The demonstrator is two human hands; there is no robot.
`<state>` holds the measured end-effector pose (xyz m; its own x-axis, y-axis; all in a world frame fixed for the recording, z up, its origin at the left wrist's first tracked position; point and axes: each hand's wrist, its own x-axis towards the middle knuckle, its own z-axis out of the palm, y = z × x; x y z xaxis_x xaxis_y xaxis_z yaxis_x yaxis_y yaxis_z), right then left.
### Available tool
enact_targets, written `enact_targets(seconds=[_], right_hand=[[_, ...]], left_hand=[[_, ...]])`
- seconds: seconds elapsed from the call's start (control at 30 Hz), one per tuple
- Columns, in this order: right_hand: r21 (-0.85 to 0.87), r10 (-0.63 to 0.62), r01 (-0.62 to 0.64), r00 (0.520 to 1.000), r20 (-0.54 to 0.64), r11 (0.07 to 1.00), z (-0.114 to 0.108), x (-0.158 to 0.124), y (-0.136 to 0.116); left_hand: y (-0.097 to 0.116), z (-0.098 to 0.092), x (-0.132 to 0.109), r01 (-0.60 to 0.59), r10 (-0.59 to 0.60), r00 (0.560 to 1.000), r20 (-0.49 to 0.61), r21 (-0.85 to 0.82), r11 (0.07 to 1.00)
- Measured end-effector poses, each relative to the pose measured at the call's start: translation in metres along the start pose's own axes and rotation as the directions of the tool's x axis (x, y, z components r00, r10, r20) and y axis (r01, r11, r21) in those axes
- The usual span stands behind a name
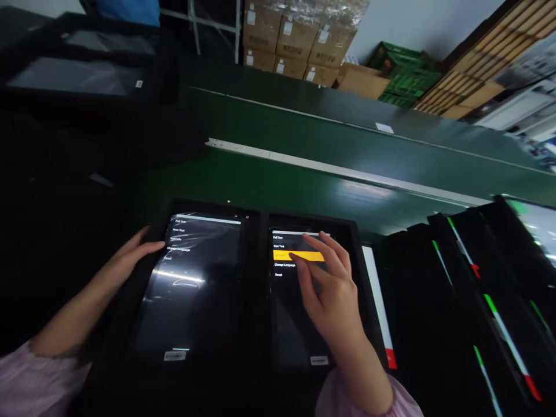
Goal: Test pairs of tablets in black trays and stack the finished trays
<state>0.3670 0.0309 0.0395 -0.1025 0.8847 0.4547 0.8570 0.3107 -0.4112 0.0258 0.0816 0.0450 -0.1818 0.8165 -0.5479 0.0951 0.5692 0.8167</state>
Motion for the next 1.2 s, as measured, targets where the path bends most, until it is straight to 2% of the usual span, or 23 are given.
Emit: enact_targets(seconds=[0.1,0.23,0.4,0.57,0.77,0.93,1.0,1.1,1.2], right_hand=[[0.056,0.035,-0.035,0.999,-0.011,0.998,-0.002,-0.001,0.001],[0.075,0.064,-0.061,0.998,-0.03,0.995,-0.006,-0.002,0.001],[0.075,0.104,-0.101,0.994,-0.045,0.992,-0.01,0.002,0.0],[0.11,0.07,-0.079,0.994,0.078,0.991,-0.01,0.003,-0.001],[0.134,-0.022,0.002,0.989,0.146,0.991,-0.011,0.002,-0.006],[0.1,-0.137,0.112,0.946,0.293,0.989,-0.007,0.003,-0.008],[0.064,-0.118,0.105,0.958,0.263,0.992,-0.006,0.002,-0.005],[-0.043,-0.021,0.025,0.995,0.097,0.999,-0.006,-0.002,0.0],[-0.076,0.052,-0.054,0.998,-0.03,0.996,-0.006,-0.005,0.002]], left_hand=[[0.013,0.008,0.005,-0.01,0.017,0.998,-0.052,0.124,0.992],[0.017,0.013,0.009,-0.032,0.053,0.995,-0.087,0.224,0.974],[0.016,0.009,0.013,0.031,-0.014,0.997,-0.078,0.223,0.974],[0.013,0.005,0.016,0.079,-0.044,0.989,-0.142,0.248,0.965],[0.009,0.006,0.02,0.03,0.009,0.99,-0.142,0.271,0.962],[0.006,0.004,0.022,0.001,0.031,0.992,-0.122,0.259,0.966],[0.005,0.003,0.022,-0.03,0.057,0.992,-0.115,0.226,0.974],[0.002,0.003,0.019,-0.073,0.087,0.993,-0.082,0.153,0.985],[-0.002,0.003,0.016,-0.102,0.108,0.993,-0.05,0.11,0.989]])
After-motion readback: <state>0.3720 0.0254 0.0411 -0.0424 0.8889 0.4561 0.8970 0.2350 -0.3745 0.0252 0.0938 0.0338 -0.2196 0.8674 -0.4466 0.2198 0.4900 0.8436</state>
